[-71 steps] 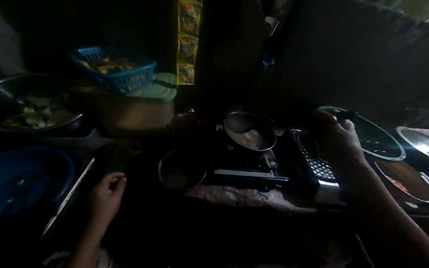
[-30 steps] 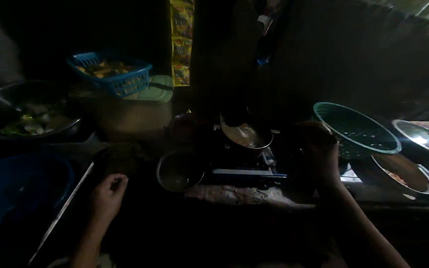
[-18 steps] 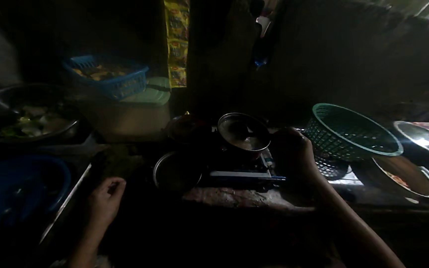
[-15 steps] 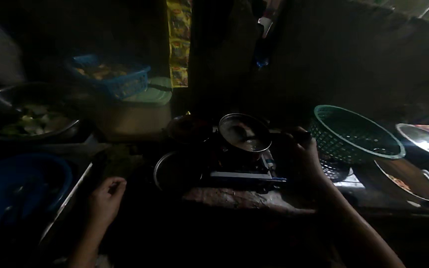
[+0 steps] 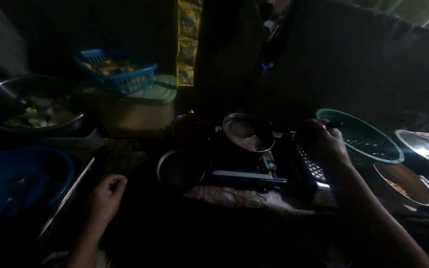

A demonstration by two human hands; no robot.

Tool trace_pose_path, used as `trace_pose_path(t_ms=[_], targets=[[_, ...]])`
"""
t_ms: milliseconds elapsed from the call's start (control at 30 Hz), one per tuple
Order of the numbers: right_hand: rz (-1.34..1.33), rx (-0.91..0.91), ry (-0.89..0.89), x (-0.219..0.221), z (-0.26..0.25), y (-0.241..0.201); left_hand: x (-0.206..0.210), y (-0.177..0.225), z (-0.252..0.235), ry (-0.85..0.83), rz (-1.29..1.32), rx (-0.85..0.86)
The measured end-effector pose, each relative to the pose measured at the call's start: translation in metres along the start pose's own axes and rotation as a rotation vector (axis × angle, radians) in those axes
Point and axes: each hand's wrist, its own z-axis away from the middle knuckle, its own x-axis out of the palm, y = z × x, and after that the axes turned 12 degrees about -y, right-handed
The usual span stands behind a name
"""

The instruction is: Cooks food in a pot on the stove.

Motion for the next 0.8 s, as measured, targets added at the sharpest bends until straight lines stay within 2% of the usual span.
trace_pose_path(t_ms=[267, 433, 667, 800], targets=[[0.067, -0.102, -0.039, 0.021, 0.006, -0.047, -0.007, 0.000, 0.001, -0.026, 0.013, -0.021], [0.019, -0.127, -0.134, 0.038, 0.012, -0.052, -0.012, -0.007, 0.000, -0.013, 0.021, -0.002], [-0.126, -0.062, -0.263, 0.086, 0.032, -0.014, -0.023, -0.012, 0.001, -0.001, -0.009, -0.017], [0.000, -0.017, -0.289, 0.119, 0.054, 0.011, -0.026, -0.014, 0.001, 0.004, -0.003, -0.020]])
